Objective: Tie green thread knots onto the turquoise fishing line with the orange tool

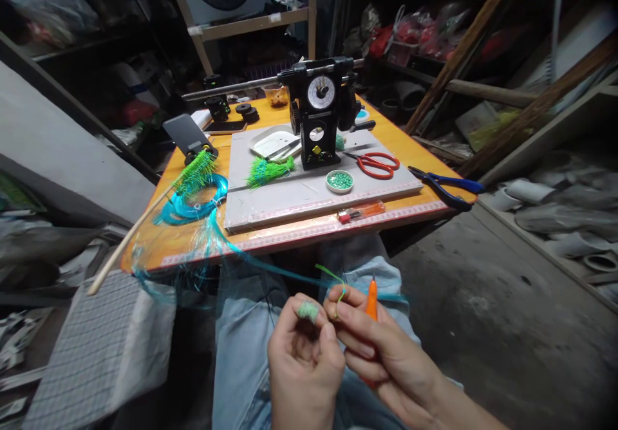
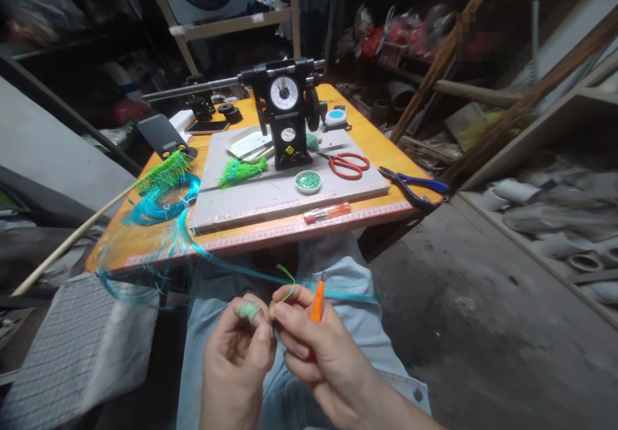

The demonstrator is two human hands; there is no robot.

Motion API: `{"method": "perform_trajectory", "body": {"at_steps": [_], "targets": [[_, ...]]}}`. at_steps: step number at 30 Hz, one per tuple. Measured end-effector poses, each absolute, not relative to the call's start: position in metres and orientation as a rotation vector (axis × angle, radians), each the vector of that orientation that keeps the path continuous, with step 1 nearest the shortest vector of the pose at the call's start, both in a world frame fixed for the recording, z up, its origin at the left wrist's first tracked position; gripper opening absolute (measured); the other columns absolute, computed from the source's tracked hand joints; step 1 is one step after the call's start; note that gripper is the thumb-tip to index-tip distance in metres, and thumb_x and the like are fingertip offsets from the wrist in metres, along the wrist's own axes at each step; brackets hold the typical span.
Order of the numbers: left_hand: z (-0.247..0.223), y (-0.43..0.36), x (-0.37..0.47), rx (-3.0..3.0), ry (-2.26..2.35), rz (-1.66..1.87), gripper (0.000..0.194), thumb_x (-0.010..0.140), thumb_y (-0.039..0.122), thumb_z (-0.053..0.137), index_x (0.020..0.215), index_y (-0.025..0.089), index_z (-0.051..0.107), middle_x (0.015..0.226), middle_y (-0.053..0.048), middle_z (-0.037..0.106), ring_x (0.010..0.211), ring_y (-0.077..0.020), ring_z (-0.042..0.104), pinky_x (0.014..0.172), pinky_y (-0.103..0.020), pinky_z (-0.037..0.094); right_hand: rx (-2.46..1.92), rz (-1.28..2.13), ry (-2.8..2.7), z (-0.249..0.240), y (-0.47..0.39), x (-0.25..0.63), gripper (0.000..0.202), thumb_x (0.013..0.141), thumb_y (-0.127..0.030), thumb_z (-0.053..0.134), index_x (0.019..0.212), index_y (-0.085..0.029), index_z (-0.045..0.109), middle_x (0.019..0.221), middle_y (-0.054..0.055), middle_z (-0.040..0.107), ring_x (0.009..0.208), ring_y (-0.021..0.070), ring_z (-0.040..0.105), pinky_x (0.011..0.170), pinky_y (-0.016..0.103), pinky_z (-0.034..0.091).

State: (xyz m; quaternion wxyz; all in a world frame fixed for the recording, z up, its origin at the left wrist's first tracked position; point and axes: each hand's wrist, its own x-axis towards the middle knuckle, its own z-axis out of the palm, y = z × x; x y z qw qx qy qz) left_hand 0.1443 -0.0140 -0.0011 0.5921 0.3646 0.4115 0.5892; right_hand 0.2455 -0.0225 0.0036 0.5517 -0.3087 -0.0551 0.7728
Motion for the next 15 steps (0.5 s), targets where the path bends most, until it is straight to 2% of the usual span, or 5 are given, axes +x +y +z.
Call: {"method": "perform_trajectory", "body": {"at_steps": [6, 15], "targets": [[0.0059, -0.0136, 0.1462, 0.823, 0.980, 1.386, 0.018, 0.072, 0.014, 0.072, 0.063, 0.019, 0.057, 0.065, 0.003, 0.051, 0.058, -0.0090, 0.051, 0.054, -0.014, 0.045, -0.749, 1.808, -0.160, 0.0031, -0.0228, 0.2446, 0.021, 0.073, -0.024, 0.081, 0.086, -0.017, 0.066, 0.063, -0.007, 0.046, 0.042, -0.0008, 0.019, 0.032, 0.008, 0.014], [0.0046, -0.0135, 0.1454, 0.850, 0.963, 1.391, 0.018, 0.071, 0.007, 0.068, 0.064, 0.019, 0.057, 0.065, 0.004, 0.052, 0.058, -0.0084, 0.052, 0.054, -0.013, 0.046, -0.765, 1.804, -0.196, 0.0044, -0.0243, 0.2430, 0.020, 0.076, -0.025, 0.079, 0.087, -0.017, 0.065, 0.062, -0.007, 0.043, 0.042, -0.0003, 0.018, 0.032, 0.008, 0.015]]}}
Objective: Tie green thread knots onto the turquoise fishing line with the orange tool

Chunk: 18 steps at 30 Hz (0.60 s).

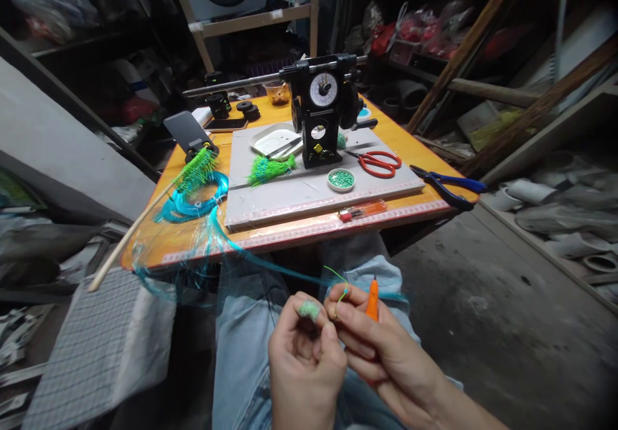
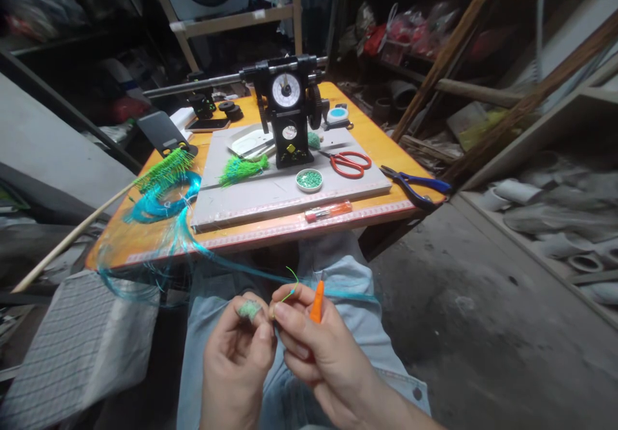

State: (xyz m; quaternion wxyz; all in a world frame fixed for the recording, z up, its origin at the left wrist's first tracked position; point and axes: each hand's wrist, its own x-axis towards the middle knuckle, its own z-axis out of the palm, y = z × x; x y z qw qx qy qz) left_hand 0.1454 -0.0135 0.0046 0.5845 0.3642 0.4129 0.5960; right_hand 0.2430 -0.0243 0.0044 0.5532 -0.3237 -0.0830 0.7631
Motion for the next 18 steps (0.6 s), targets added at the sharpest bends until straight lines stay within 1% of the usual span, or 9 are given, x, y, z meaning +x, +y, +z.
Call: {"method": "perform_trajectory", "body": {"at_steps": [4, 10, 15, 18], "targets": [[0.0047, -0.0138, 0.1452, 0.862, 0.949, 1.386, 0.016, 0.072, 0.007, 0.067, 0.064, 0.018, 0.058, 0.066, 0.003, 0.052, 0.059, -0.0086, 0.053, 0.056, -0.013, 0.047, -0.769, 1.797, -0.207, 0.0051, -0.0239, 0.2431, 0.020, 0.076, -0.025, 0.079, 0.087, -0.017, 0.065, 0.062, -0.008, 0.042, 0.043, -0.0004, 0.018, 0.032, 0.008, 0.014], [0.0086, -0.0153, 0.1473, 0.804, 0.968, 1.379, 0.017, 0.071, 0.010, 0.070, 0.063, 0.018, 0.057, 0.065, 0.004, 0.052, 0.058, -0.0080, 0.051, 0.054, -0.013, 0.046, -0.780, 1.774, -0.260, 0.0050, -0.0242, 0.2420, 0.019, 0.077, -0.028, 0.078, 0.086, -0.018, 0.064, 0.057, -0.009, 0.039, 0.042, 0.0004, 0.018, 0.032, 0.009, 0.014], [0.0079, -0.0156, 0.1450, 0.899, 1.033, 1.398, 0.015, 0.074, 0.010, 0.067, 0.066, 0.020, 0.059, 0.066, 0.004, 0.053, 0.059, -0.0076, 0.050, 0.055, -0.011, 0.044, -0.899, 1.629, -0.443, 0.0018, -0.0239, 0.2427, 0.020, 0.077, -0.033, 0.077, 0.085, -0.020, 0.063, 0.047, -0.011, 0.035, 0.036, -0.0001, 0.020, 0.032, 0.011, 0.015], [0.0066, -0.0170, 0.1416, 0.962, 1.090, 1.395, 0.015, 0.076, 0.008, 0.064, 0.069, 0.021, 0.060, 0.067, 0.005, 0.053, 0.059, -0.0076, 0.049, 0.053, -0.010, 0.042, -0.956, 1.565, -0.542, 0.0003, -0.0235, 0.2450, 0.022, 0.076, -0.034, 0.078, 0.084, -0.021, 0.063, 0.048, -0.011, 0.036, 0.035, 0.0000, 0.021, 0.033, 0.013, 0.015]]}}
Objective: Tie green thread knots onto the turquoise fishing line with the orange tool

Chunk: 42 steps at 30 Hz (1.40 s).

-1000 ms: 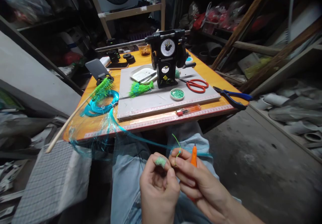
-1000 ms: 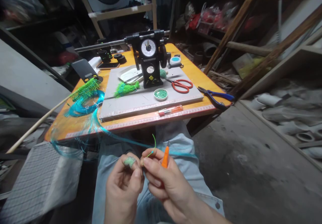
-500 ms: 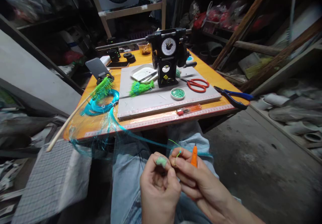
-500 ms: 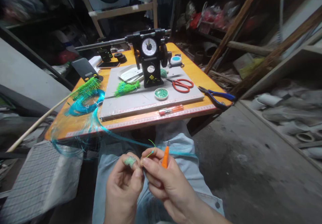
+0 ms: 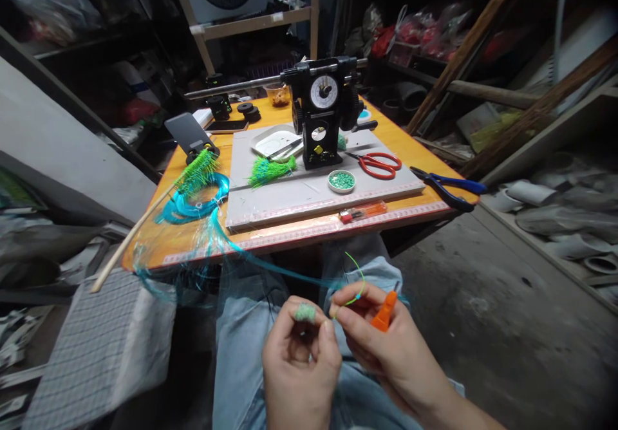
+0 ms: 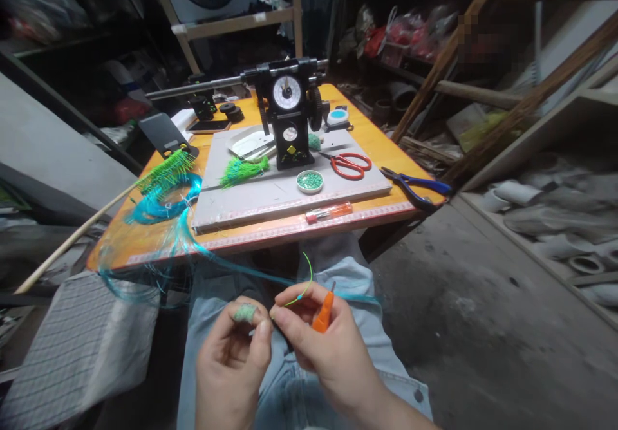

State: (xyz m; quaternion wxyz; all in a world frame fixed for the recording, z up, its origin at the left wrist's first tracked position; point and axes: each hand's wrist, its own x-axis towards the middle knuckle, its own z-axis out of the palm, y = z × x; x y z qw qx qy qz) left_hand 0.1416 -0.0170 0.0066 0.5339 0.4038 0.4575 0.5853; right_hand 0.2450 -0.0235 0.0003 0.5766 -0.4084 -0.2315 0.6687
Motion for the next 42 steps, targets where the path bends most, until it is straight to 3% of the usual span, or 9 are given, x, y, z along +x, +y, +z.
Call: {"method": "perform_trajectory", "body": {"at_steps": [6, 10, 14, 17, 21, 26, 31, 36, 42], "targets": [[0.002, -0.017, 0.131, 1.281, 1.114, 1.467, 0.018, 0.077, 0.006, 0.067, 0.076, 0.024, 0.070, 0.074, 0.003, 0.061, 0.066, -0.0111, 0.058, 0.059, -0.017, 0.047, -1.000, 1.530, -0.600, -0.004, -0.024, 0.248, 0.020, 0.076, -0.035, 0.077, 0.082, -0.021, 0.065, 0.054, -0.008, 0.042, 0.038, 0.0009, 0.024, 0.036, 0.016, 0.016], [0.000, -0.016, 0.124, 1.431, 1.158, 1.511, 0.028, 0.070, 0.004, 0.075, 0.080, 0.030, 0.077, 0.073, 0.004, 0.071, 0.067, -0.0122, 0.061, 0.073, -0.022, 0.049, -0.952, 1.583, -0.653, -0.005, -0.025, 0.249, 0.019, 0.079, -0.035, 0.075, 0.078, -0.021, 0.063, 0.055, -0.008, 0.040, 0.038, 0.0009, 0.023, 0.035, 0.017, 0.014], [0.000, -0.017, 0.119, 1.104, 1.269, 1.299, 0.036, 0.062, 0.012, 0.079, 0.093, 0.030, 0.077, 0.067, 0.004, 0.068, 0.051, -0.0079, 0.053, 0.055, -0.016, 0.047, -1.028, 1.544, -0.745, -0.001, -0.024, 0.252, 0.020, 0.079, -0.037, 0.073, 0.077, -0.020, 0.064, 0.068, -0.005, 0.050, 0.038, -0.0001, 0.024, 0.034, 0.017, 0.015], [0.002, -0.018, 0.118, 0.979, 1.328, 1.250, 0.017, 0.060, 0.011, 0.075, 0.071, 0.023, 0.072, 0.058, 0.005, 0.060, 0.050, -0.0066, 0.050, 0.048, -0.011, 0.042, -1.146, 1.363, -0.913, 0.004, -0.022, 0.254, 0.014, 0.081, -0.033, 0.072, 0.078, -0.020, 0.067, 0.082, 0.000, 0.059, 0.046, 0.0036, 0.041, 0.040, 0.018, 0.030], [0.004, -0.021, 0.118, 1.049, 1.385, 1.233, 0.011, 0.060, 0.013, 0.071, 0.057, 0.021, 0.064, 0.051, 0.006, 0.052, 0.045, -0.0058, 0.044, 0.046, -0.011, 0.040, -1.181, 1.233, -1.093, 0.009, -0.023, 0.253, 0.007, 0.083, -0.026, 0.068, 0.079, -0.021, 0.068, 0.081, 0.002, 0.062, 0.076, 0.0144, 0.059, 0.067, 0.023, 0.045], [0.000, -0.021, 0.117, 1.111, 1.400, 1.273, 0.012, 0.064, 0.016, 0.068, 0.073, 0.023, 0.069, 0.049, 0.008, 0.047, 0.045, -0.0075, 0.042, 0.044, -0.012, 0.037, -1.156, 1.270, -1.097, 0.008, -0.026, 0.251, 0.009, 0.088, -0.029, 0.062, 0.083, -0.021, 0.065, 0.082, 0.001, 0.060, 0.080, 0.0160, 0.059, 0.073, 0.026, 0.045], [-0.001, -0.021, 0.117, 1.129, 1.395, 1.234, 0.008, 0.064, 0.016, 0.067, 0.059, 0.022, 0.064, 0.050, 0.006, 0.048, 0.045, -0.0071, 0.040, 0.042, -0.014, 0.032, -1.176, 1.257, -1.141, 0.007, -0.025, 0.251, 0.014, 0.088, -0.030, 0.063, 0.078, -0.020, 0.062, 0.079, 0.001, 0.058, 0.075, 0.0155, 0.056, 0.069, 0.026, 0.043], [0.000, -0.022, 0.116, 1.083, 1.394, 1.259, 0.009, 0.066, 0.017, 0.068, 0.072, 0.024, 0.069, 0.051, 0.007, 0.048, 0.045, -0.0076, 0.041, 0.043, -0.013, 0.034, -1.203, 1.263, -1.096, 0.007, -0.027, 0.250, 0.016, 0.089, -0.034, 0.062, 0.079, -0.021, 0.061, 0.077, 0.000, 0.056, 0.074, 0.0163, 0.054, 0.068, 0.027, 0.042], [-0.002, -0.023, 0.116, 1.106, 1.363, 1.245, 0.006, 0.065, 0.018, 0.069, 0.062, 0.023, 0.067, 0.050, 0.007, 0.047, 0.045, -0.0065, 0.041, 0.043, -0.012, 0.034, -1.175, 1.242, -1.171, 0.009, -0.026, 0.250, 0.016, 0.090, -0.033, 0.060, 0.079, -0.021, 0.061, 0.078, 0.001, 0.057, 0.075, 0.0170, 0.053, 0.069, 0.028, 0.042]]}}
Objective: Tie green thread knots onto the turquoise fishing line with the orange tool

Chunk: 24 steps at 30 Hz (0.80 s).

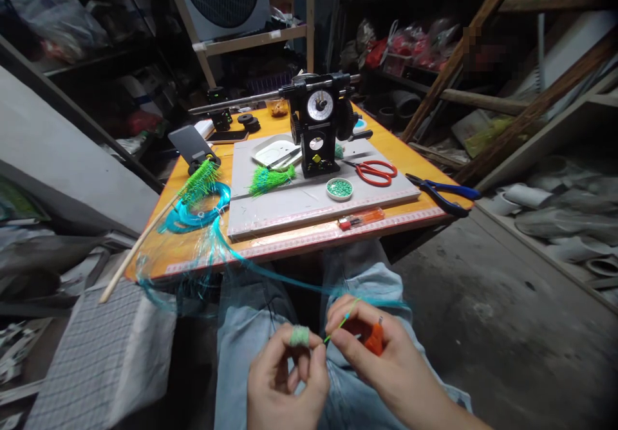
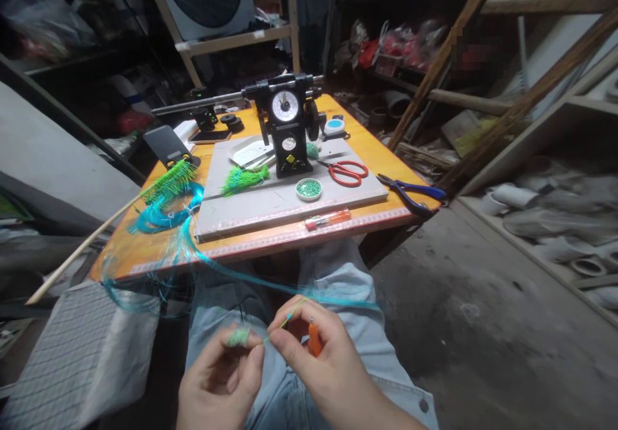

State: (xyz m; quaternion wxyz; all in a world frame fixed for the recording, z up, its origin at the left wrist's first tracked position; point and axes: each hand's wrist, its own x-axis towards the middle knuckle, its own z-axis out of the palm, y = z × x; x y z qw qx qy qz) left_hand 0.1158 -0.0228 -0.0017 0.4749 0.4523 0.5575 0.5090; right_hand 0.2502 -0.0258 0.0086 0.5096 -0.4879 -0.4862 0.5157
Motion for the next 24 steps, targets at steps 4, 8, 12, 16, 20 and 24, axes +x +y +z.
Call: {"method": "perform_trajectory", "body": {"at_steps": [4, 8, 12, 16, 20, 24], "targets": [[-0.0010, -0.0228, 0.1166, 1.051, 1.367, 1.265, 0.010, 0.064, 0.017, 0.071, 0.071, 0.025, 0.070, 0.049, 0.007, 0.046, 0.045, -0.0067, 0.041, 0.043, -0.012, 0.033, -1.192, 1.206, -1.152, 0.0074, -0.0244, 0.2503, 0.015, 0.091, -0.033, 0.059, 0.081, -0.021, 0.061, 0.080, 0.001, 0.057, 0.076, 0.0169, 0.053, 0.070, 0.027, 0.041], [-0.0001, -0.0233, 0.1184, 1.072, 1.349, 1.261, 0.009, 0.063, 0.016, 0.073, 0.060, 0.022, 0.067, 0.052, 0.006, 0.050, 0.044, -0.0057, 0.040, 0.041, -0.011, 0.032, -1.169, 1.213, -1.187, 0.0064, -0.0259, 0.2516, 0.013, 0.091, -0.031, 0.060, 0.081, -0.022, 0.061, 0.080, 0.000, 0.057, 0.077, 0.0164, 0.054, 0.071, 0.026, 0.041], [-0.0017, -0.0232, 0.1187, 1.039, 1.346, 1.299, 0.010, 0.064, 0.019, 0.075, 0.073, 0.024, 0.073, 0.055, 0.004, 0.052, 0.047, -0.0084, 0.045, 0.042, -0.013, 0.036, -1.172, 1.196, -1.177, 0.0073, -0.0257, 0.2535, 0.012, 0.091, -0.031, 0.059, 0.082, -0.022, 0.061, 0.082, 0.001, 0.057, 0.079, 0.0168, 0.054, 0.072, 0.027, 0.041], [-0.0035, -0.0220, 0.1161, 1.115, 1.323, 1.299, 0.009, 0.065, 0.022, 0.077, 0.062, 0.022, 0.068, 0.054, 0.005, 0.049, 0.046, -0.0079, 0.041, 0.043, -0.014, 0.035, -1.178, 1.187, -1.193, 0.0084, -0.0257, 0.2537, 0.013, 0.091, -0.031, 0.059, 0.082, -0.021, 0.061, 0.081, 0.001, 0.057, 0.077, 0.0174, 0.054, 0.070, 0.027, 0.042], [-0.0050, -0.0218, 0.1144, 1.126, 1.279, 1.313, 0.010, 0.066, 0.028, 0.079, 0.071, 0.023, 0.072, 0.055, 0.004, 0.052, 0.043, -0.0073, 0.038, 0.039, -0.014, 0.033, -1.156, 1.175, -1.221, 0.0069, -0.0275, 0.2531, 0.013, 0.090, -0.030, 0.059, 0.082, -0.021, 0.063, 0.083, 0.002, 0.059, 0.077, 0.0177, 0.055, 0.069, 0.028, 0.042], [-0.0056, -0.0226, 0.1158, 1.034, 1.321, 1.291, 0.019, 0.065, 0.038, 0.081, 0.066, 0.023, 0.069, 0.051, 0.005, 0.053, 0.039, -0.0054, 0.036, 0.037, -0.012, 0.032, -1.180, 1.141, -1.216, 0.0043, -0.0277, 0.2536, 0.013, 0.091, -0.030, 0.059, 0.082, -0.021, 0.063, 0.081, 0.002, 0.059, 0.076, 0.0169, 0.055, 0.069, 0.027, 0.042]]}}
